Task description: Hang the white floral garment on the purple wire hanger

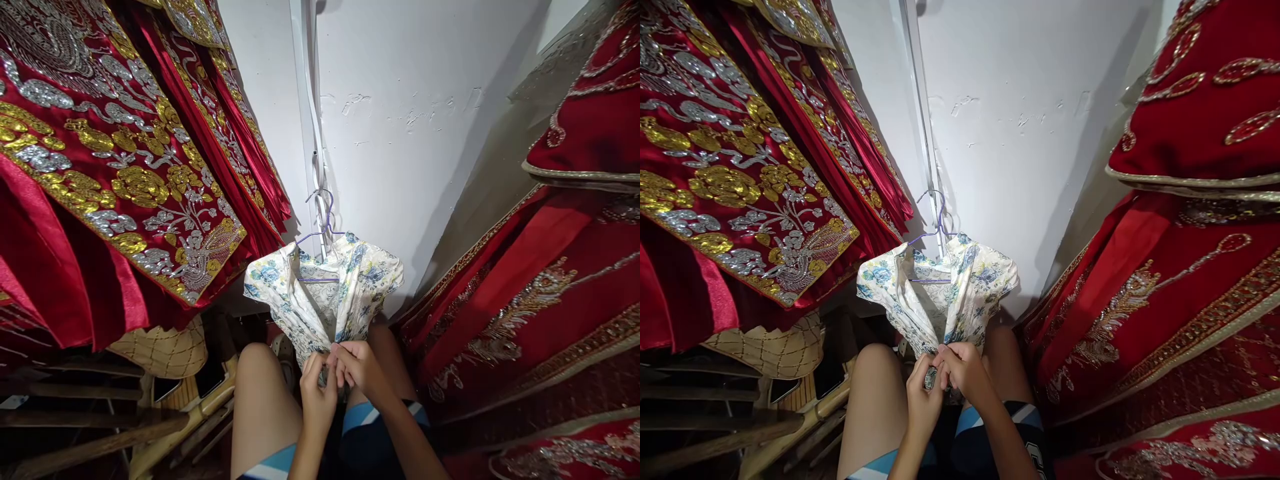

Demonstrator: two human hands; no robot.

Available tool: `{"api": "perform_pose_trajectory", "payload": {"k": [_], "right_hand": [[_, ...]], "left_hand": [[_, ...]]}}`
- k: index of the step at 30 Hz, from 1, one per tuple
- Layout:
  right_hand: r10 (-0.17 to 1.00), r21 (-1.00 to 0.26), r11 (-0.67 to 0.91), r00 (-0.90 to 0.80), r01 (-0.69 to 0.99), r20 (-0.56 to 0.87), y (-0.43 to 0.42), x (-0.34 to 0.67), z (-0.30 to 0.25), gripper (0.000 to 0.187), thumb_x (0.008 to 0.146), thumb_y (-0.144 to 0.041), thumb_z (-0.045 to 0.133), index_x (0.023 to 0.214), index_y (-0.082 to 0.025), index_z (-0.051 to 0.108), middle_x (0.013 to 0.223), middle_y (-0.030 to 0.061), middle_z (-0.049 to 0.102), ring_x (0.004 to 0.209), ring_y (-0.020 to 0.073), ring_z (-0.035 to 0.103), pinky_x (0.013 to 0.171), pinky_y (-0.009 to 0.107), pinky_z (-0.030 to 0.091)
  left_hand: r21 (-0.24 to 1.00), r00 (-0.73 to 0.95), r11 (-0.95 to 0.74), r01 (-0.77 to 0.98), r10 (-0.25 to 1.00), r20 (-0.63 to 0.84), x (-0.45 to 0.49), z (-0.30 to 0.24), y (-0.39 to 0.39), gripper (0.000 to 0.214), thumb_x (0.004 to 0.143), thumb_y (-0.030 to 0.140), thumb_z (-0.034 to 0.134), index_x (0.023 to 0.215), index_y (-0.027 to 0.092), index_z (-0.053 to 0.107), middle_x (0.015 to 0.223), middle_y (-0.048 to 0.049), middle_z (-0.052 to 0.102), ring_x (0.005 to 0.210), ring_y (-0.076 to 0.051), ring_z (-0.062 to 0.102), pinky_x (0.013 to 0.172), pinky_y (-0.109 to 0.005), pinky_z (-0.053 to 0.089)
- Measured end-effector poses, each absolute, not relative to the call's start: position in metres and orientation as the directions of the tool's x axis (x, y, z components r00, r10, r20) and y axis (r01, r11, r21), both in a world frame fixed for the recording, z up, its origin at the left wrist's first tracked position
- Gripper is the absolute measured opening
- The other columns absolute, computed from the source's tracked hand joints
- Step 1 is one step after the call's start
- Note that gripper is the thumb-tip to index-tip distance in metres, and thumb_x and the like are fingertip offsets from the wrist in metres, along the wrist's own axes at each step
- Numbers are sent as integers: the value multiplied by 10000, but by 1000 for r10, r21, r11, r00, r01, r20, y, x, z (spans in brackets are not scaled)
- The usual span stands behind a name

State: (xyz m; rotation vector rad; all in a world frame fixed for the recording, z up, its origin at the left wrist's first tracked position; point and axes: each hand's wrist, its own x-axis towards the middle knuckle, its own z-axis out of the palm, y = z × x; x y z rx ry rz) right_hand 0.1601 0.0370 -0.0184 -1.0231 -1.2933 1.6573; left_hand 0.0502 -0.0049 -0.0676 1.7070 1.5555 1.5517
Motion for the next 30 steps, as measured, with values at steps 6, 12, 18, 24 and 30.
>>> {"api": "perform_pose_trajectory", "payload": {"k": [6, 12, 18, 24, 30], "right_hand": [[932, -985, -142, -349, -100, -99, 44, 163, 1, 421, 855, -528, 585, 657, -165, 663, 394, -11, 558, 319, 88, 334, 392, 244, 243], [944, -993, -59, -329, -107, -20, 55, 163, 19, 460, 888, -550, 543, 694, -160, 691, 413, -12, 561, 334, 91, 361, 397, 235, 267], [956, -995, 17, -290, -100, 46, 73, 159, 45, 446, 885, -529, 554, 712, -150, 714, 415, -11, 564, 354, 85, 350, 424, 232, 291], [985, -985, 69, -147, -160, 92, 94, 154, 75, 387, 864, -467, 587, 679, -153, 715, 381, -36, 508, 367, 84, 350, 460, 248, 306], [988, -945, 32, -132, -324, 79, 121, 156, 100, 377, 745, -491, 723, 645, -130, 681, 397, -46, 487, 377, 68, 339, 427, 240, 269]], "left_hand": [[826, -190, -325, 461, 873, 449, 50, -68, -5, 184, 930, 208, 515, 752, 193, 559, 745, -21, 551, 733, -172, 526, 700, -263, 396], [846, -207, -292, 446, 886, 415, 49, -66, -6, 171, 926, 250, 542, 774, 198, 603, 761, -39, 591, 768, -194, 562, 705, -259, 415], [849, -233, -279, 448, 881, 413, 51, -59, -6, 190, 914, 257, 555, 734, 199, 576, 722, -30, 570, 731, -188, 554, 689, -252, 411], [831, -213, -280, 481, 882, 421, 55, -65, -3, 184, 914, 244, 548, 735, 204, 564, 714, -25, 562, 724, -186, 538, 692, -258, 394], [814, -163, -281, 508, 897, 412, 64, -66, 2, 205, 937, 255, 521, 739, 208, 545, 725, -30, 575, 736, -187, 543, 685, -263, 384]]}}
